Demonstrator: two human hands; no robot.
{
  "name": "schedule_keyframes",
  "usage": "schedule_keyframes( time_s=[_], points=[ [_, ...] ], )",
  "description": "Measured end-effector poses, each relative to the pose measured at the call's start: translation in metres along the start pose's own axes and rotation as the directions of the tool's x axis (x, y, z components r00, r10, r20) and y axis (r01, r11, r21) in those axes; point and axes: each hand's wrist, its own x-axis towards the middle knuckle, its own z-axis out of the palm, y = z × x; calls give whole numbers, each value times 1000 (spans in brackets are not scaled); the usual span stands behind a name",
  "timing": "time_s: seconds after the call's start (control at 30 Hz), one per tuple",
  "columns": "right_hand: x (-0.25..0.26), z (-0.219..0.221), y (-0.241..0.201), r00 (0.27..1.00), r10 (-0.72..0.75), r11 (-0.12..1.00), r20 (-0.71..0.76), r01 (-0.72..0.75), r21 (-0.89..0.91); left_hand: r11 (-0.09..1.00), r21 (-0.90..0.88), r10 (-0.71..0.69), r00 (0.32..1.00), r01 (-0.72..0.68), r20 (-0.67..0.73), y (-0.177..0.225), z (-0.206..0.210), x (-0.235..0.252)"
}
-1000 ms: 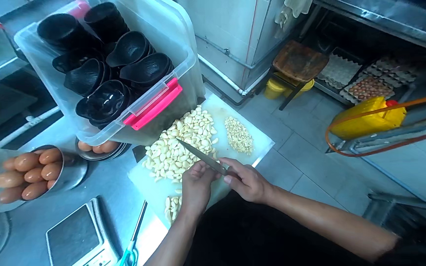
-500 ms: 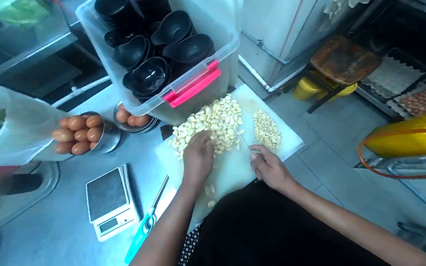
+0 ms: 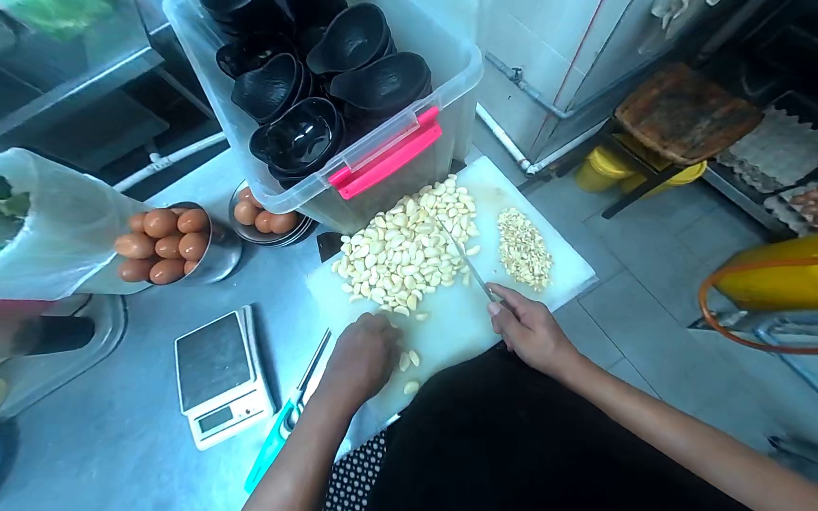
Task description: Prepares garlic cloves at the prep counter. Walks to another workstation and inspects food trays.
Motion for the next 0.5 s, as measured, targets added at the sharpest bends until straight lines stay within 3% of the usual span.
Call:
schedule_keyframes(
  time_s=[0.13,0.23,0.33,0.4,0.5],
  points=[
    [0,0,-2,999,-23,999,26,24,-42,998,1,58,979,-59,-195,6,12,8],
    [-2,1,-1,998,-53,996,35,56,-72,993,-35,99,964,-110,-247,11,26,12],
    [-4,0,2,991,-118,989,60,123,-84,951,-296,-10,948,-89,-319,16,24,14],
    [-5,-1,2,972,-223,971,79,229,-72,759,-642,-154,930,-106,-335,23,13,17],
    [-4,0,-5,918,-382,922,102,387,-31,223,-962,-323,920,-155,-223,45,-6,29]
  ],
)
